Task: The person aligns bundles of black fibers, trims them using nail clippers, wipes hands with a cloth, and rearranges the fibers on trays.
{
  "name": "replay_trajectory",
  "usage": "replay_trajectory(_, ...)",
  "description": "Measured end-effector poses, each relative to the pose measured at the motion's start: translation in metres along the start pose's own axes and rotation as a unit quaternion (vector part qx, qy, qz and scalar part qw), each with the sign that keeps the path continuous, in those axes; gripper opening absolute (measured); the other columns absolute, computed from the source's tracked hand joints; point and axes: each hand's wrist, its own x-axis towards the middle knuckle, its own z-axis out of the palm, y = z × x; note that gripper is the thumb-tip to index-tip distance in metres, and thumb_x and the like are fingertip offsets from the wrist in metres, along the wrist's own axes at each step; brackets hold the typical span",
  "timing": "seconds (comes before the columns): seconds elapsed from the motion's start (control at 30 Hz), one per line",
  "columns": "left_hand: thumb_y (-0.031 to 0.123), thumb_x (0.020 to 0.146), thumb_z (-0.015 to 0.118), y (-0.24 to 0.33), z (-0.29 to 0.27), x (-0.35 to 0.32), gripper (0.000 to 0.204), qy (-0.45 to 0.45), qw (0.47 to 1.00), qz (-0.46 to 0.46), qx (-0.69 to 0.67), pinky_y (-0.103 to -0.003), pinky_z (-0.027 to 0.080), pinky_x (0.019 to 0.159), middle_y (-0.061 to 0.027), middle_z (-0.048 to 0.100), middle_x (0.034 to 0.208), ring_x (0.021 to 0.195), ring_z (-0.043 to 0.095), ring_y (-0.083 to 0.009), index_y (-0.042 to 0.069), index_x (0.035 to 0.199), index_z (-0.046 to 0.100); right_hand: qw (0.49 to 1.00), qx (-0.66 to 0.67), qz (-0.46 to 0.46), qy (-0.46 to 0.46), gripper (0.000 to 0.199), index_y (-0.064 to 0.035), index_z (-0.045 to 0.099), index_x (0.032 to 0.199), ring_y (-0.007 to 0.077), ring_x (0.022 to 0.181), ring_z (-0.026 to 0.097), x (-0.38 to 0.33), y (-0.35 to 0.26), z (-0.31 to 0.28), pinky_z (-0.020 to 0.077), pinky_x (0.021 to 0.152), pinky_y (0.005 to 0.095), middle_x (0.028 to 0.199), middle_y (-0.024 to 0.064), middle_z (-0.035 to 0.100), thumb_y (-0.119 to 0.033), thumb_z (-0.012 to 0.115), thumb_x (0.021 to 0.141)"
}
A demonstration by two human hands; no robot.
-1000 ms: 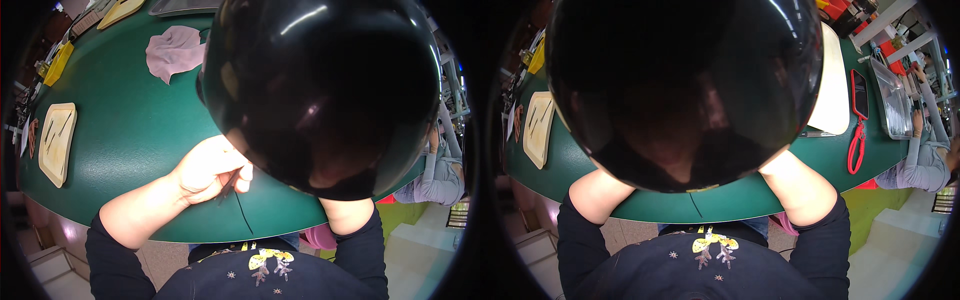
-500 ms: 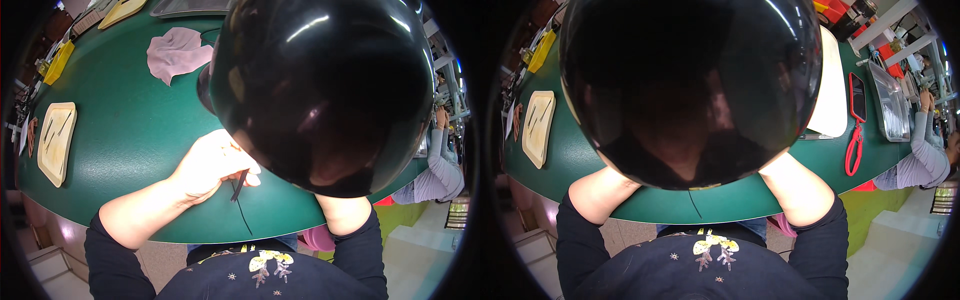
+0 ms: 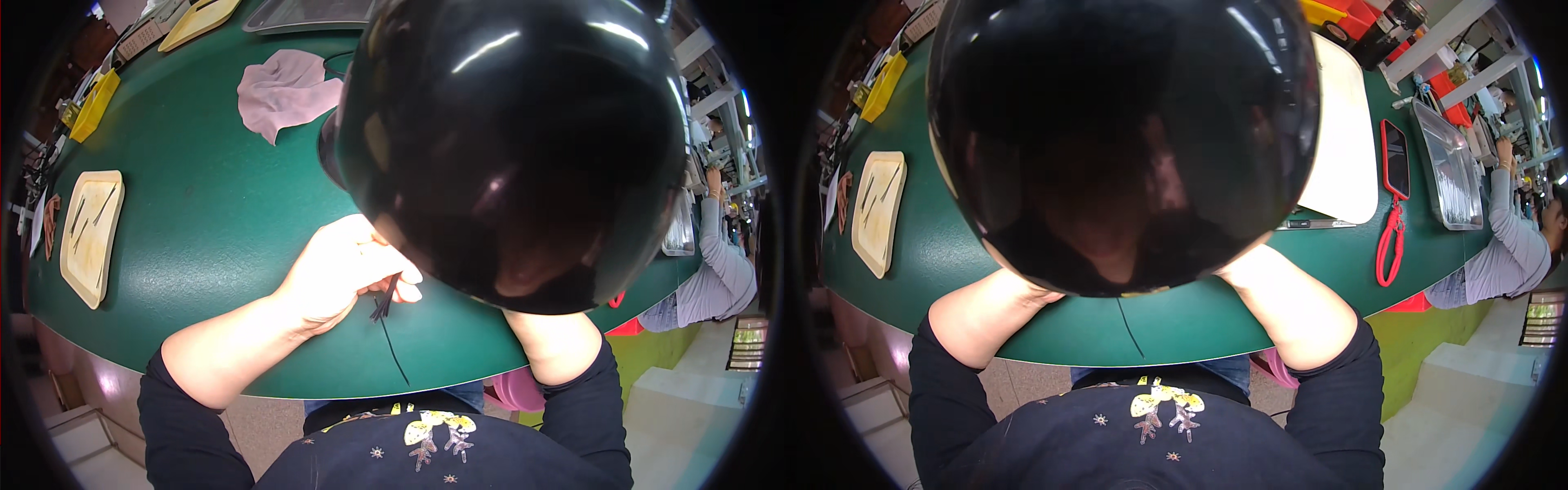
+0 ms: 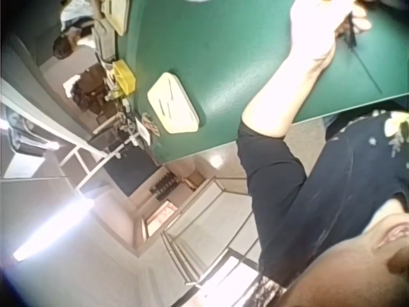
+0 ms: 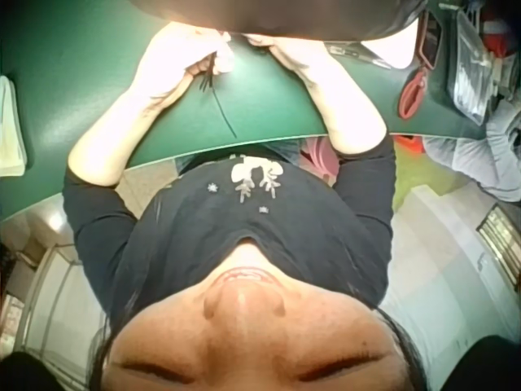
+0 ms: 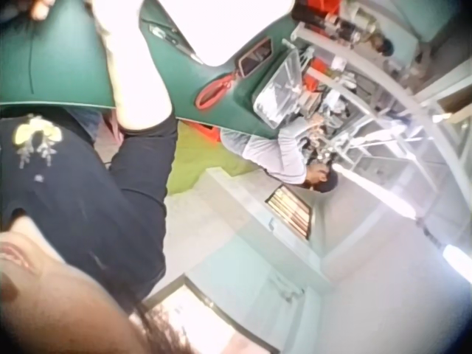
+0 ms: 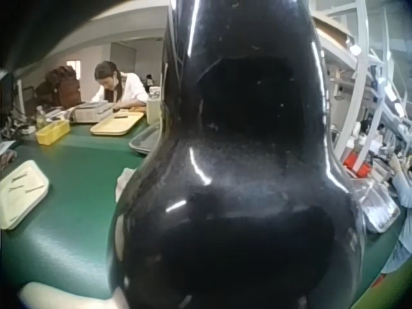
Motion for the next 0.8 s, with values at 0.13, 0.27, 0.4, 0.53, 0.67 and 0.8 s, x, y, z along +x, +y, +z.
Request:
replay_trajectory(0.13, 0.008, 0.069, 0.057, -0.017, -0.031, 0.003, 0.016, 0.044, 0.976, 0.065, 0.204, -0.032, 0.048, 0.059, -0.0183, 0.056, 0.071, 0.063, 0.059, -0.0248, -0.003, 0.074, 0.047, 0.997, -0.029, 0.065, -0.019, 0.028, -0.0015, 0.047, 0.108, 0.0158, 0.077, 0.055, -0.002, 0.021, 0.008, 0.0464, 0.065, 0.0291, 0.092, 0.0094, 0.057, -0.018, 0.041, 0.086)
replay_trajectory(0.27, 0.024, 0.063, 0.061, -0.01, -0.022, -0.007, 0.028, 0.004, 0.781, 0.16, 0.603, -0.032, 0.044, 0.051, -0.0147, 0.053, 0.06, 0.054, 0.055, -0.0256, 0.0, 0.062, 0.046, 0.997, -0.065, 0.003, 0.032, 0.019, -0.0031, 0.046, 0.095, 0.0122, 0.064, 0.05, -0.009, 0.003, 0.006, 0.0434, 0.055, 0.0267, 0.074, 0.0063, 0.05, -0.02, 0.044, 0.085)
replay_trajectory(0.4, 0.04, 0.056, 0.066, -0.009, 0.015, -0.024, 0.042, -0.068, 0.506, 0.184, 0.84, -0.032, 0.04, 0.044, -0.011, 0.05, 0.05, 0.045, 0.051, -0.0264, 0.003, 0.051, 0.046, 0.985, -0.14, -0.102, -0.005, 0.018, -0.0016, 0.047, 0.076, 0.0148, 0.052, 0.047, -0.001, 0.035, 0.008, 0.0398, 0.049, 0.03, 0.06, 0.0085, 0.049, -0.018, 0.054, 0.079)
replay_trajectory(0.53, 0.049, 0.052, 0.068, -0.013, 0.05, -0.036, 0.051, -0.01, 0.442, 0.179, 0.879, -0.033, 0.037, 0.039, -0.0097, 0.047, 0.045, 0.04, 0.049, -0.0268, 0.004, 0.048, 0.044, 0.942, -0.282, -0.177, -0.048, 0.017, -0.0009, 0.049, 0.065, 0.0245, 0.049, 0.05, -0.002, 0.037, 0.009, 0.0385, 0.048, 0.0303, 0.058, 0.0142, 0.053, -0.013, 0.058, 0.074)
replay_trajectory(0.67, 0.043, 0.051, 0.069, -0.012, 0.054, -0.036, 0.048, -0.015, 0.45, 0.202, 0.87, -0.034, 0.038, 0.042, -0.0107, 0.047, 0.049, 0.044, 0.048, -0.0274, 0.003, 0.052, 0.044, 0.876, -0.407, -0.259, -0.022, 0.014, -0.0053, 0.051, 0.064, 0.0279, 0.055, 0.055, 0.0, 0.014, -0.001, 0.0415, 0.049, 0.0336, 0.06, 0.0106, 0.055, -0.015, 0.061, 0.064)
replay_trajectory(0.8, 0.026, 0.052, 0.072, -0.006, 0.061, -0.036, 0.036, -0.047, 0.504, 0.193, 0.841, -0.036, 0.04, 0.051, -0.0107, 0.049, 0.059, 0.056, 0.049, -0.0277, 0.002, 0.06, 0.047, 0.769, -0.599, -0.218, 0.043, 0.018, -0.0078, 0.054, 0.065, 0.0288, 0.056, 0.055, 0.007, -0.019, -0.029, 0.0439, 0.052, 0.0381, 0.059, 0.0097, 0.055, -0.024, 0.061, 0.06)
